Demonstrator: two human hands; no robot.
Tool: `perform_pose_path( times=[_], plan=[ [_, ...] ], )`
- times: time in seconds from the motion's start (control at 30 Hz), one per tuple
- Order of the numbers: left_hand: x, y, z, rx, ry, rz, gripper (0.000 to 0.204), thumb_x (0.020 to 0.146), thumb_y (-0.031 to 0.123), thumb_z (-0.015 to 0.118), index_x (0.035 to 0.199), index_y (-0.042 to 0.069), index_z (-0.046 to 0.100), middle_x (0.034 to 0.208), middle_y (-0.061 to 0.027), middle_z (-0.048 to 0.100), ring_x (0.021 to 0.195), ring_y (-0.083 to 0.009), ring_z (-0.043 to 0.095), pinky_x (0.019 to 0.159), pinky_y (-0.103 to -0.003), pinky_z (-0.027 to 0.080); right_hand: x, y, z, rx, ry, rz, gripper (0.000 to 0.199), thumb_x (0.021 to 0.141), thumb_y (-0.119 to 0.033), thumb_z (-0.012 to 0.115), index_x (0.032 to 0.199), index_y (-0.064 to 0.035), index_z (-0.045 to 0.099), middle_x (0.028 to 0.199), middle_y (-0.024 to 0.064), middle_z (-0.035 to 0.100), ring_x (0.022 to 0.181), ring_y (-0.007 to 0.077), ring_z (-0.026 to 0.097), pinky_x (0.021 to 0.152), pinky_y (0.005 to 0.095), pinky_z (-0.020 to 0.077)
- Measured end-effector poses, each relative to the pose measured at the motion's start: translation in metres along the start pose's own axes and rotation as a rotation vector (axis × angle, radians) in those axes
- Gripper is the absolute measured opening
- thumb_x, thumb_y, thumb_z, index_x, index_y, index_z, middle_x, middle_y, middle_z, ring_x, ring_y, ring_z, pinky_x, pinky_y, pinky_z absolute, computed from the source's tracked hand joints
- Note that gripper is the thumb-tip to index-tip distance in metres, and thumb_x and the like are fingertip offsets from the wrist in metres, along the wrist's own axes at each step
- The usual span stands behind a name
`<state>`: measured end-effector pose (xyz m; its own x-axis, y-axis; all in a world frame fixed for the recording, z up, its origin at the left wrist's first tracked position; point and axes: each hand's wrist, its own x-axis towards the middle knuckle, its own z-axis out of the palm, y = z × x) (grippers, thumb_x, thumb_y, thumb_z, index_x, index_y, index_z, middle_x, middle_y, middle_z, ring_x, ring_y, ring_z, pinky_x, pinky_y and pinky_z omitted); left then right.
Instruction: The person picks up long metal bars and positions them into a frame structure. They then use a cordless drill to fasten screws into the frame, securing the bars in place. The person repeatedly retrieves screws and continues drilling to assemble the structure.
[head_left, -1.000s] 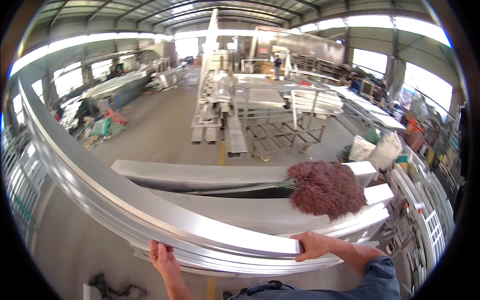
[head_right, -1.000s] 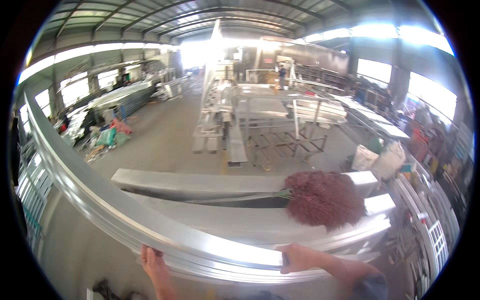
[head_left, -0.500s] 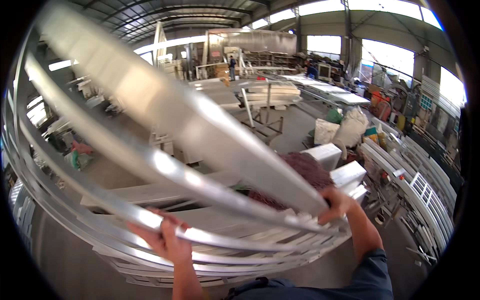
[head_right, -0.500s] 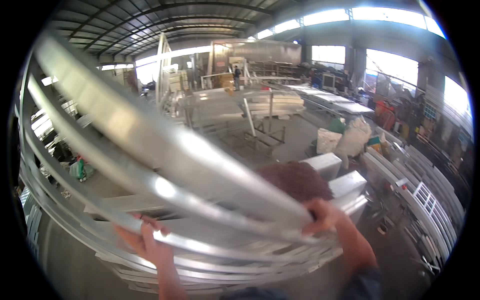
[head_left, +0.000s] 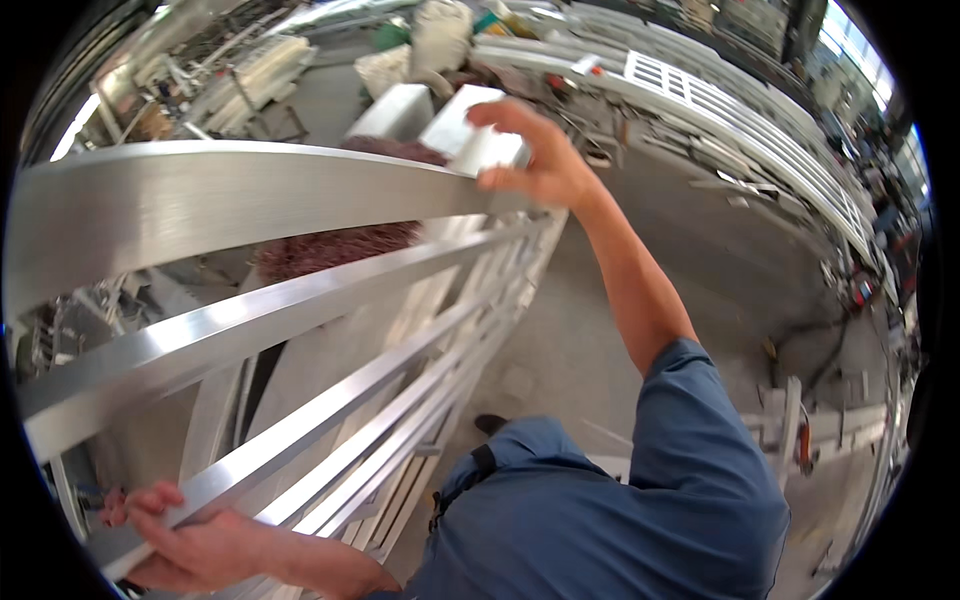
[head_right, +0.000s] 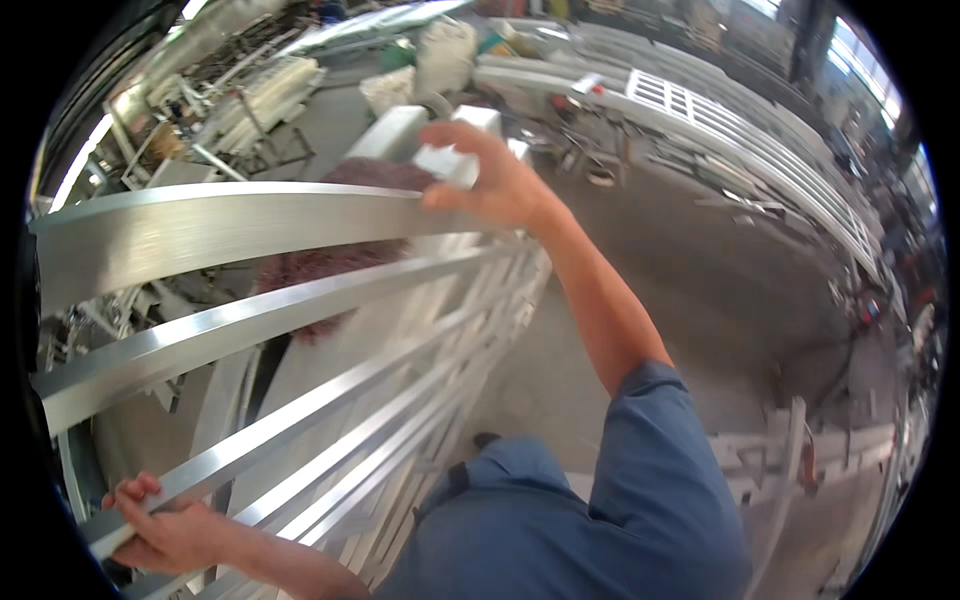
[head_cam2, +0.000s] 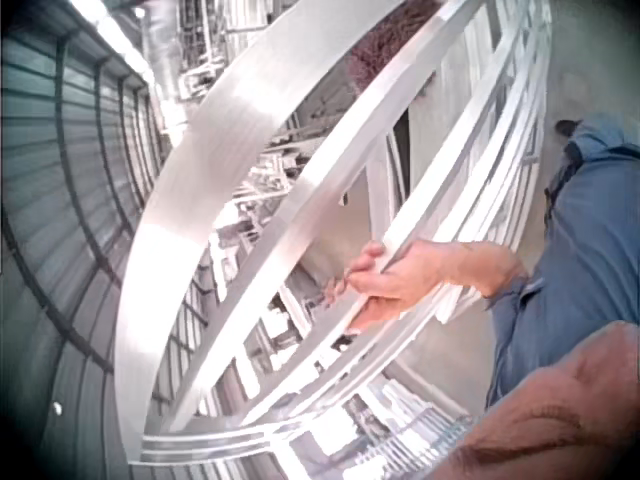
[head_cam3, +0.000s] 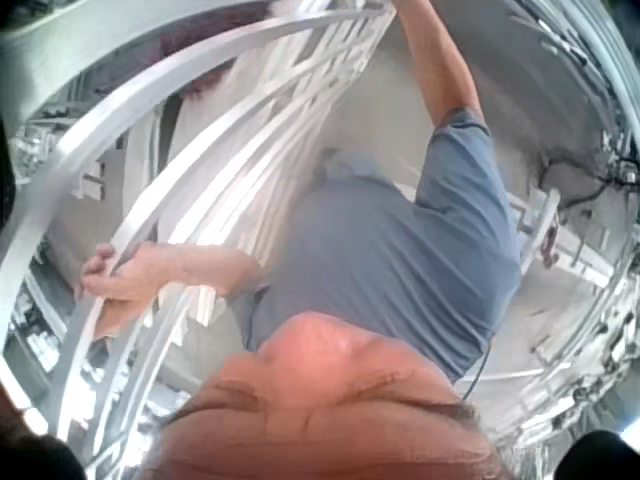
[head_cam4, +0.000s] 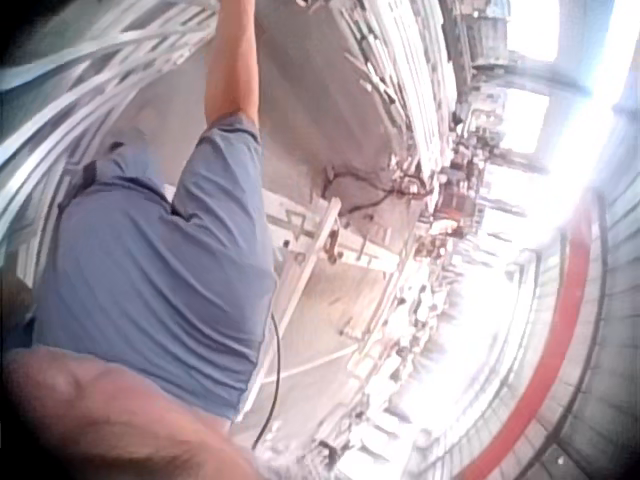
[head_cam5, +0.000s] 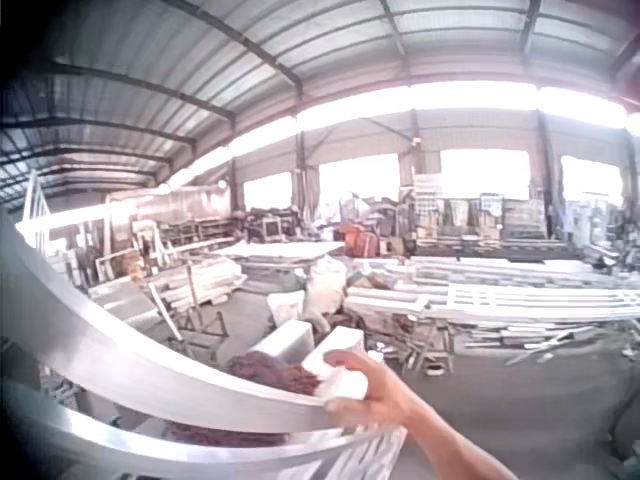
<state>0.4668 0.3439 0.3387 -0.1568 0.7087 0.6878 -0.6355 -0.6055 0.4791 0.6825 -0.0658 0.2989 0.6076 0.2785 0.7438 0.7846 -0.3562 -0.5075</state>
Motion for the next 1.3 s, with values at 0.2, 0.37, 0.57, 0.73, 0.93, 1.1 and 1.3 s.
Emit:
perform_pose_path(
  times=[0.2, 0.37, 0.57, 0.73, 0.93, 1.1, 1.3],
  plan=[
    [0.033, -0.012, 0.023, -0.095, -0.071, 0.010, 0.057, 0.079, 0.002, 0.060, 0.132, 0.014, 0.043, 0.066, -0.0052, 0.049, 0.053, -0.0156, 0.051, 0.045, -0.031, 0.041, -0.136, 0.089, 0.007, 0.337, 0.656, 0.771, 0.033, 0.095, -0.023, 0.070, 0.115, 0.0015, 0.063, 0.093, 0.0053, 0.068, 0.082, 0.0138, 0.064, 0.072, 0.0276, 0.0507],
    [0.032, 0.009, 0.029, -0.070, -0.035, 0.058, 0.055, 0.077, 0.000, 0.061, 0.128, 0.009, 0.043, 0.064, -0.0054, 0.049, 0.052, -0.0159, 0.051, 0.045, -0.030, 0.040, -0.260, 0.114, 0.048, 0.607, 0.877, 1.207, 0.017, 0.100, -0.024, 0.062, 0.102, -0.0072, 0.063, 0.087, 0.0023, 0.066, 0.073, 0.0126, 0.064, 0.066, 0.0300, 0.0536],
    [0.025, -0.002, 0.038, -0.099, -0.015, 0.094, 0.058, 0.074, -0.003, 0.059, 0.129, 0.008, 0.044, 0.062, -0.0072, 0.050, 0.051, -0.0172, 0.052, 0.045, -0.029, 0.042, -0.321, 0.121, 0.143, 0.772, 0.794, 1.459, 0.017, 0.099, -0.024, 0.062, 0.091, -0.0090, 0.058, 0.079, 0.0027, 0.061, 0.065, 0.0144, 0.059, 0.058, 0.0307, 0.0513],
    [0.018, 0.004, 0.042, -0.102, -0.045, 0.120, 0.054, 0.076, -0.004, 0.058, 0.127, 0.008, 0.046, 0.064, -0.0072, 0.050, 0.052, -0.0177, 0.053, 0.047, -0.031, 0.043, -0.299, 0.068, 0.250, 1.246, 0.586, 1.605, 0.032, 0.102, -0.037, 0.058, 0.093, -0.0069, 0.057, 0.081, 0.0068, 0.062, 0.070, 0.0215, 0.064, 0.060, 0.0349, 0.0549],
    [0.019, -0.007, 0.038, -0.098, -0.023, 0.088, 0.047, 0.076, -0.005, 0.056, 0.119, 0.013, 0.051, 0.064, -0.0078, 0.050, 0.051, -0.0193, 0.052, 0.047, -0.034, 0.044, -0.235, 0.047, 0.277, 1.513, 0.598, 1.526, 0.053, 0.105, -0.055, 0.042, 0.101, -0.0050, 0.058, 0.087, 0.0106, 0.067, 0.077, 0.0273, 0.069, 0.068, 0.0404, 0.0594],
    [0.024, -0.013, 0.028, -0.098, 0.003, 0.076, 0.046, 0.075, -0.005, 0.056, 0.115, 0.016, 0.053, 0.063, -0.0092, 0.050, 0.049, -0.0221, 0.052, 0.046, -0.037, 0.044, -0.209, 0.060, 0.281, 1.600, 0.663, 1.451, 0.065, 0.105, -0.061, 0.031, 0.102, -0.0018, 0.058, 0.092, 0.0124, 0.067, 0.079, 0.0268, 0.069, 0.069, 0.0407, 0.0597],
    [0.030, -0.018, 0.021, 0.015, -0.017, 0.091, 0.040, 0.075, -0.002, 0.058, 0.110, 0.016, 0.055, 0.062, -0.0084, 0.051, 0.048, -0.0206, 0.052, 0.045, -0.034, 0.044, -0.209, 0.058, 0.295, 1.655, 0.679, 1.476, 0.073, 0.102, -0.067, 0.033, 0.114, 0.0016, 0.054, 0.100, 0.0159, 0.065, 0.083, 0.0291, 0.069, 0.076, 0.0432, 0.0604]
  ],
)
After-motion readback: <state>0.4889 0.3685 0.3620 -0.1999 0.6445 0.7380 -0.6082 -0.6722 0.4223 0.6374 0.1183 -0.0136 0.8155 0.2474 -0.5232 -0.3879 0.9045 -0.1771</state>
